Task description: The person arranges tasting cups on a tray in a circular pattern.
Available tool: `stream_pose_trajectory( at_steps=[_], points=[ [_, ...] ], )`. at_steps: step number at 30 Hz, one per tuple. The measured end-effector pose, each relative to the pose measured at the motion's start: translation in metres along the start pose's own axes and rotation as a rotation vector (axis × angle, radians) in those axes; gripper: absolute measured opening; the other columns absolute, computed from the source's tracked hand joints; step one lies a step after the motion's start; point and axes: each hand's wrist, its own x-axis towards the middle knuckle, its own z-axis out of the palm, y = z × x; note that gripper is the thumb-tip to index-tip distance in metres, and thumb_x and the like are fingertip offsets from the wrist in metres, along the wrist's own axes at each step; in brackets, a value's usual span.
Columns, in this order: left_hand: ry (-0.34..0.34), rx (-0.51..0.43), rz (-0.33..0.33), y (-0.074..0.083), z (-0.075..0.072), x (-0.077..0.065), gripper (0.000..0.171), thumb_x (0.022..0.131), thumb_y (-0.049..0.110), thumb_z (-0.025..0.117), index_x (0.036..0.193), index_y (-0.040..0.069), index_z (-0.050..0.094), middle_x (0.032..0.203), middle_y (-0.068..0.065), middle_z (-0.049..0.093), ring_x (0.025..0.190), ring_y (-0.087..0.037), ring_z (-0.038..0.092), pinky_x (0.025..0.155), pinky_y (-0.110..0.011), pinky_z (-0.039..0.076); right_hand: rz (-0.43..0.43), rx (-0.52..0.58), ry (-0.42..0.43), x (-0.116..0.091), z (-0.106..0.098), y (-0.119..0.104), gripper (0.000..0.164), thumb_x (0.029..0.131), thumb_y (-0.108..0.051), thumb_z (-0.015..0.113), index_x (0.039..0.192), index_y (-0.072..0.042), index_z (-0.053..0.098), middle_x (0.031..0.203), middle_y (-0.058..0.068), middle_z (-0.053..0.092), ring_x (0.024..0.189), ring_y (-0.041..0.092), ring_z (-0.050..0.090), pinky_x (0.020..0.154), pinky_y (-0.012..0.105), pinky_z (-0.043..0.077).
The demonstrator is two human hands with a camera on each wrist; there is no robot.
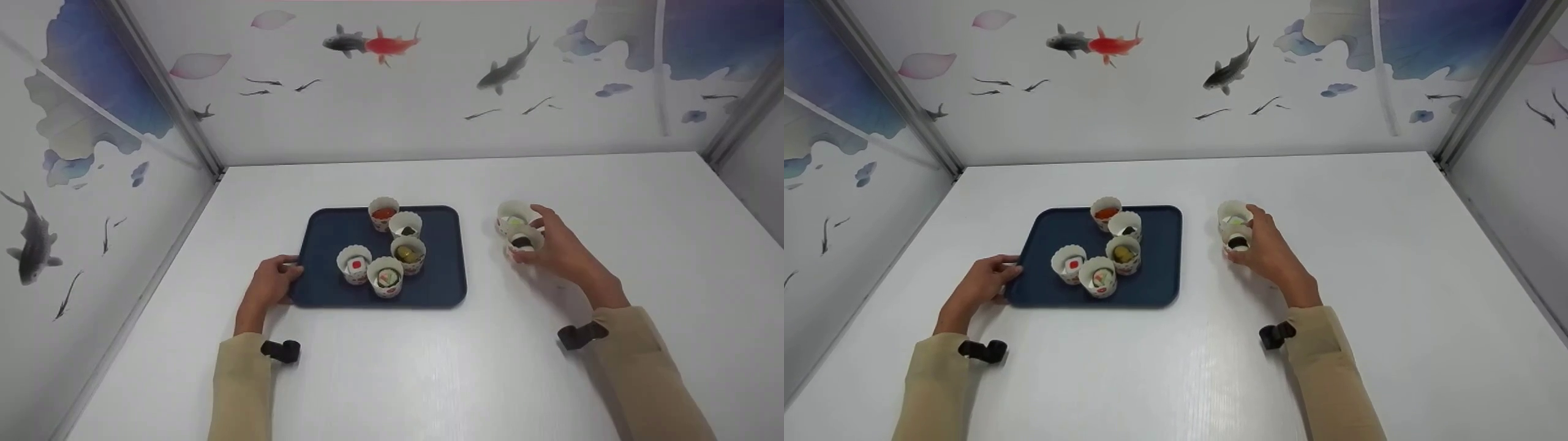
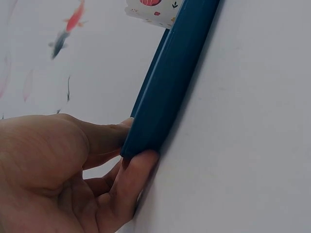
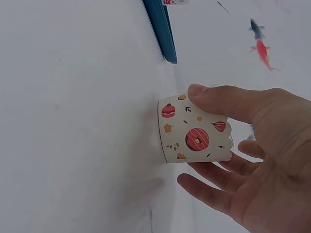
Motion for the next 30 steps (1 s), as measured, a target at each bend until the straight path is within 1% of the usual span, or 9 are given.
stream_pose_trajectory(
  at_steps=[3, 8, 16, 19, 22, 26, 28, 30],
  points=[
    [0.005, 0.003, 0.006, -0.001, 0.001, 0.001, 0.045, 0.105, 0.019, 0.052, 0.146, 0.001, 0.048, 0.125, -0.026, 0.06, 0.096, -0.026, 0.066, 0.062, -0.029, 0.058, 0.005, 0.002, -0.003, 0.0, 0.0, -0.001, 0.104, 0.088, -0.026, 0.077, 0.16, -0.006, 0.005, 0.151, 0.026, 0.037, 0.135, 0.042, 0.04, 0.113, 0.061, 0.035],
    [0.011, 0.002, 0.01, -0.001, 0.001, 0.002, 0.044, 0.105, 0.018, 0.052, 0.146, 0.001, 0.048, 0.128, -0.027, 0.06, 0.099, -0.027, 0.066, 0.062, -0.028, 0.058, 0.007, 0.01, -0.009, -0.003, 0.0, -0.007, 0.103, 0.088, -0.028, 0.077, 0.16, -0.008, 0.007, 0.151, 0.025, 0.038, 0.134, 0.041, 0.041, 0.113, 0.06, 0.036],
    [0.02, 0.011, 0.015, -0.002, 0.002, 0.002, 0.044, 0.105, 0.018, 0.052, 0.145, 0.0, 0.049, 0.126, -0.026, 0.061, 0.101, -0.027, 0.065, 0.067, -0.027, 0.055, 0.001, 0.004, 0.002, -0.007, 0.003, -0.02, 0.094, 0.088, -0.024, 0.077, 0.158, -0.008, 0.016, 0.149, 0.023, 0.039, 0.136, 0.042, 0.04, 0.114, 0.059, 0.038],
    [0.018, 0.013, 0.011, -0.002, 0.002, 0.001, 0.044, 0.105, 0.019, 0.052, 0.145, 0.001, 0.049, 0.127, -0.026, 0.061, 0.102, -0.028, 0.066, 0.066, -0.028, 0.057, -0.014, 0.007, 0.014, -0.009, 0.005, -0.023, 0.091, 0.088, -0.022, 0.078, 0.156, -0.007, 0.02, 0.147, 0.023, 0.041, 0.137, 0.042, 0.039, 0.114, 0.059, 0.039],
    [0.014, 0.011, 0.006, -0.003, 0.002, 0.001, 0.045, 0.105, 0.019, 0.052, 0.146, 0.001, 0.048, 0.128, -0.026, 0.061, 0.101, -0.028, 0.066, 0.064, -0.028, 0.058, -0.049, 0.011, 0.038, -0.009, 0.008, -0.026, 0.088, 0.087, -0.02, 0.078, 0.155, -0.006, 0.024, 0.142, 0.022, 0.044, 0.137, 0.042, 0.04, 0.113, 0.058, 0.04],
    [0.01, 0.011, -0.006, -0.001, 0.003, 0.001, 0.045, 0.105, 0.019, 0.053, 0.146, 0.002, 0.048, 0.128, -0.026, 0.06, 0.096, -0.024, 0.066, 0.062, -0.028, 0.058, -0.139, 0.022, 0.084, -0.008, 0.012, -0.027, 0.079, 0.086, -0.014, 0.078, 0.151, -0.004, 0.034, 0.134, 0.022, 0.047, 0.132, 0.042, 0.045, 0.111, 0.057, 0.042],
    [0.01, 0.007, -0.016, 0.0, 0.003, 0.001, 0.044, 0.105, 0.019, 0.053, 0.146, 0.003, 0.048, 0.127, -0.025, 0.06, 0.095, -0.023, 0.065, 0.062, -0.027, 0.058, -0.178, 0.033, 0.104, -0.008, 0.013, -0.028, 0.073, 0.086, -0.011, 0.078, 0.147, -0.002, 0.039, 0.133, 0.023, 0.047, 0.13, 0.041, 0.047, 0.111, 0.057, 0.041],
    [0.009, 0.002, -0.023, 0.001, 0.003, 0.0, 0.044, 0.105, 0.019, 0.052, 0.146, 0.003, 0.048, 0.127, -0.024, 0.059, 0.093, -0.022, 0.064, 0.063, -0.027, 0.058, -0.194, 0.04, 0.119, -0.008, 0.014, -0.028, 0.068, 0.085, -0.009, 0.077, 0.144, -0.002, 0.043, 0.134, 0.024, 0.046, 0.129, 0.041, 0.048, 0.111, 0.057, 0.041]
  ],
)
